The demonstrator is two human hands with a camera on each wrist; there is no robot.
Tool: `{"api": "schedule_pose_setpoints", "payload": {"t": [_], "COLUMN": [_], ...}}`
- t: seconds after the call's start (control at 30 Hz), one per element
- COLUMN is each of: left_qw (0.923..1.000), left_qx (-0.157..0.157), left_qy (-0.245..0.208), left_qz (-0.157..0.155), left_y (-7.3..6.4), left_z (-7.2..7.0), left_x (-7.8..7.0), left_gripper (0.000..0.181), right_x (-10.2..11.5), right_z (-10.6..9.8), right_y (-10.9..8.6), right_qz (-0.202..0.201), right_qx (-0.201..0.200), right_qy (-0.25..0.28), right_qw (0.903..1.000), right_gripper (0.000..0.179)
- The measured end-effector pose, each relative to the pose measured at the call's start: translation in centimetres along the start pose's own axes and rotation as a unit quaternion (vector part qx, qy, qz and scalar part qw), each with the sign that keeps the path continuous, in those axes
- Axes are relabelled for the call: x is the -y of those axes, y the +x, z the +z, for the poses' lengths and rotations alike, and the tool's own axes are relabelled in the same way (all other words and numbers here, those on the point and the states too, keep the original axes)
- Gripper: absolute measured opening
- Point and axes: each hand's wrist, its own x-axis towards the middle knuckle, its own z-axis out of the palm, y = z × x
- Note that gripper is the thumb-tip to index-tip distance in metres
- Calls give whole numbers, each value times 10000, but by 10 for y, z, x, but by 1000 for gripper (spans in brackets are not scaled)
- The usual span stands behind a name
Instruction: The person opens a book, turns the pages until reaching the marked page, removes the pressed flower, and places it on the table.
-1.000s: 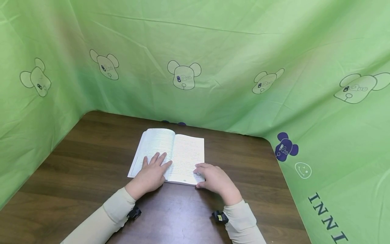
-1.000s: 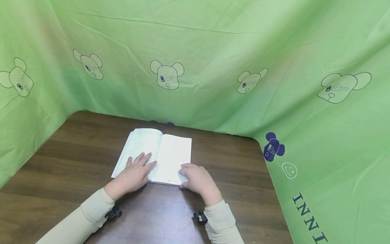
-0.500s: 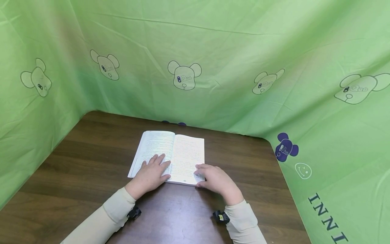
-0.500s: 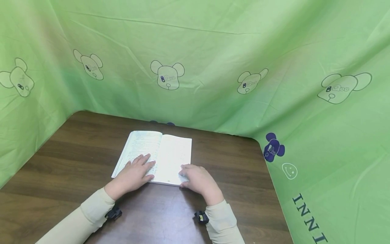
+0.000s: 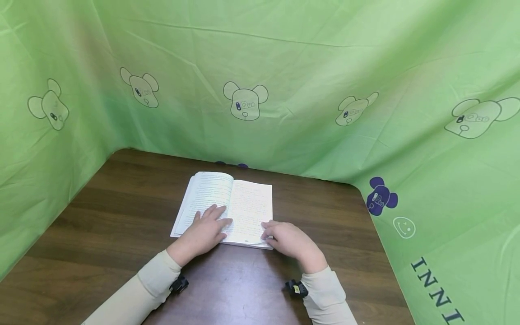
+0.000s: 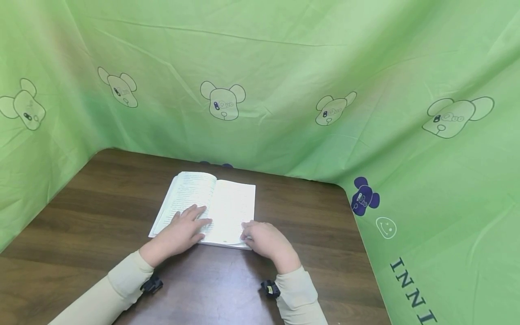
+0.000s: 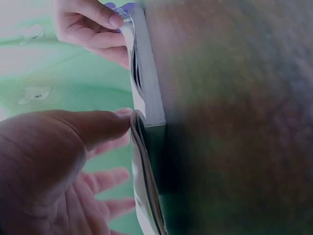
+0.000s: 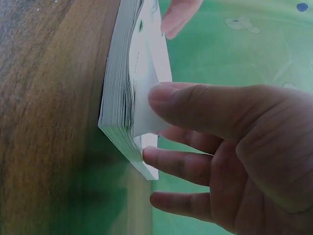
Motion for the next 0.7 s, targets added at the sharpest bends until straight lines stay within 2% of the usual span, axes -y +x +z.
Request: {"api": "schedule_pose_setpoints", "payload": {"t": [0.07, 0.17, 0.37, 0.57, 0.7], "left_qw": [9999, 9996, 9991, 9994, 9997], "left_qx": [72, 203, 373, 307, 210], "left_qy": [-26, -106, -163, -98, -36], "left_qz": [154, 188, 117, 94, 85], "left_y": [-1, -2, -3, -3, -3], "left_z": [0, 2, 3, 3, 2], "left_x": [0, 0, 0, -1, -2], "left_gripper": [33, 31, 45, 49, 48], "right_x": [0, 0, -1, -1, 0], "right_z": [0, 1, 4, 5, 4], "right_y": [0, 2, 5, 7, 8], "right_qz": [-41, -159, -271, -31, -25], "right_qx": [-31, -148, -589, -1142, -1522], "right_qy": [7, -36, -229, -547, -797], "right_qw": [10000, 9998, 9976, 9919, 9851], "right_gripper": [10, 7, 12, 8, 6]}}
